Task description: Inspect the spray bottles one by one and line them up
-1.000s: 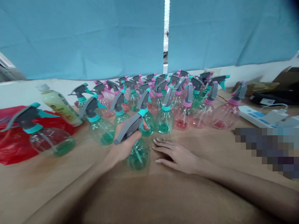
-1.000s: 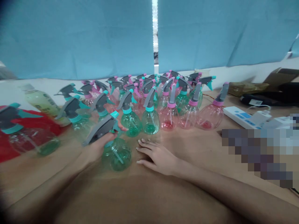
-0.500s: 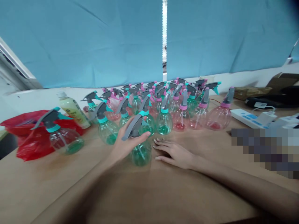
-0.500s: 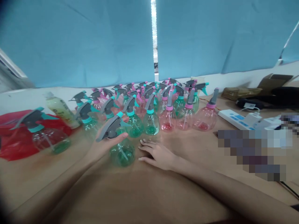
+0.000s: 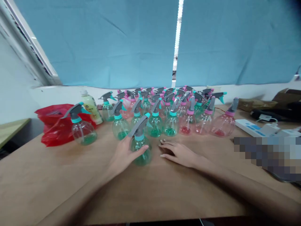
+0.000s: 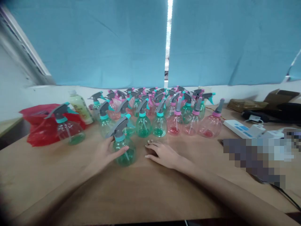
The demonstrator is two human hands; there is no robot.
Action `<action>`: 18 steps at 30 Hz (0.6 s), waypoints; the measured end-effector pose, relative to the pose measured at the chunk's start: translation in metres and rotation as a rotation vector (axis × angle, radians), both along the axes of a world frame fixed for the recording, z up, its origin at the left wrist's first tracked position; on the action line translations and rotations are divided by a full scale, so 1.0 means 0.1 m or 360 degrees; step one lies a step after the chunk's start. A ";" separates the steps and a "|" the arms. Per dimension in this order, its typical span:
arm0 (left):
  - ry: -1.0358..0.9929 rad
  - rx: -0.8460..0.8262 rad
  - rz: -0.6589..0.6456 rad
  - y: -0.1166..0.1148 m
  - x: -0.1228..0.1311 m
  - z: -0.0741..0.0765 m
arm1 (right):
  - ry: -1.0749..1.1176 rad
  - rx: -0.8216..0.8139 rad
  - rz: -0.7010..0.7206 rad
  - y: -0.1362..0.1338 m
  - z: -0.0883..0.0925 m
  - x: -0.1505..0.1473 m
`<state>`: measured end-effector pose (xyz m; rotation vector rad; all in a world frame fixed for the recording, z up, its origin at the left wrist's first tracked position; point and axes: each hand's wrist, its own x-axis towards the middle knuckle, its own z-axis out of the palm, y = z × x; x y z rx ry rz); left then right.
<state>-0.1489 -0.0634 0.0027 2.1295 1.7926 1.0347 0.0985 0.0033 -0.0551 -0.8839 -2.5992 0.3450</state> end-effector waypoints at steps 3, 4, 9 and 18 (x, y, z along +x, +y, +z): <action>0.0080 0.0089 0.0129 -0.16 -0.34 0.04 | -0.0037 -0.0034 -0.0054 -0.05 0.15 -0.16; 0.0111 0.0159 0.0171 -0.20 -0.48 0.05 | -0.0032 -0.0017 -0.0048 -0.07 0.21 -0.24; 0.0185 0.0286 0.0515 -0.27 -1.14 0.05 | 0.0049 0.0141 -0.0076 -0.08 0.51 -0.85; 0.0188 0.0354 0.0458 0.03 -1.44 0.10 | 0.0238 0.0212 -0.0443 0.12 0.83 -1.73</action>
